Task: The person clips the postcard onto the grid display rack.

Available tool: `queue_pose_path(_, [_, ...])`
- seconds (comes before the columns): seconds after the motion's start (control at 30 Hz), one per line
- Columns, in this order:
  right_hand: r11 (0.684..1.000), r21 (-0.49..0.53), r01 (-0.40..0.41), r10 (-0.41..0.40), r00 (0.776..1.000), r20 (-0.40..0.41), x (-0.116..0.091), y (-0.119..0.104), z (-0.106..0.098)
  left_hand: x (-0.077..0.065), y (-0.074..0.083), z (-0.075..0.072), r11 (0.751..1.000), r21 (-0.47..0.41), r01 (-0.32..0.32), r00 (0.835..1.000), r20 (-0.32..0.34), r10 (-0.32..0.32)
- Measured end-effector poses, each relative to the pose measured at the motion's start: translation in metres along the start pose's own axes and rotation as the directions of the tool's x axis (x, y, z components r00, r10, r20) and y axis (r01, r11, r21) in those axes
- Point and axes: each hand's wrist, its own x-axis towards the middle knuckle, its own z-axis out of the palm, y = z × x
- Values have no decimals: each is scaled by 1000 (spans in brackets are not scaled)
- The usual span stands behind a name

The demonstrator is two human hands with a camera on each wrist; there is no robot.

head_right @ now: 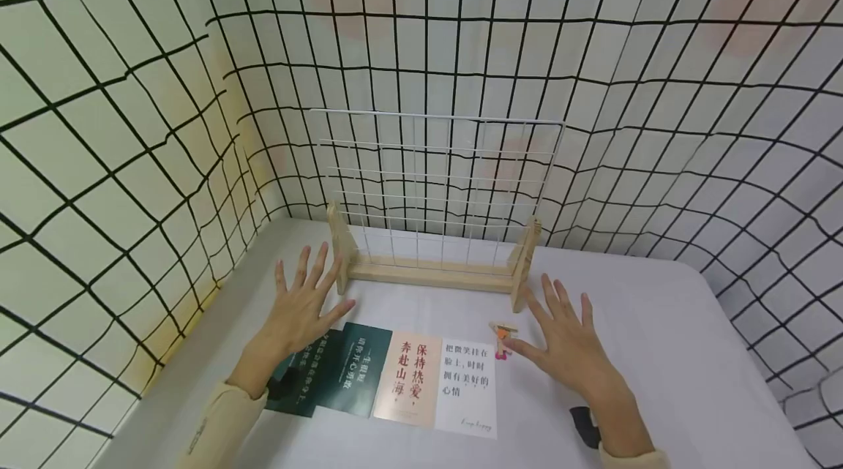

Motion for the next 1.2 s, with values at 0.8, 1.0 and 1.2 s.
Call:
queue_pose_path(0.8, [991, 129, -29, 19, 997, 75, -5, 9, -3, 16, 58, 18, 984, -72, -164, 981, 91, 170])
queue_pose_path(1.0, [984, 179, -15, -5, 994, 111, -5, 12, -1, 17, 84, 37, 963, -171, -209, 959, 159, 236])
queue_pose_path(1.2, [981, 195, -22, -7, 989, 145, -5, 19, 0, 25, 105, 57, 948, -190, -257, 937, 191, 292])
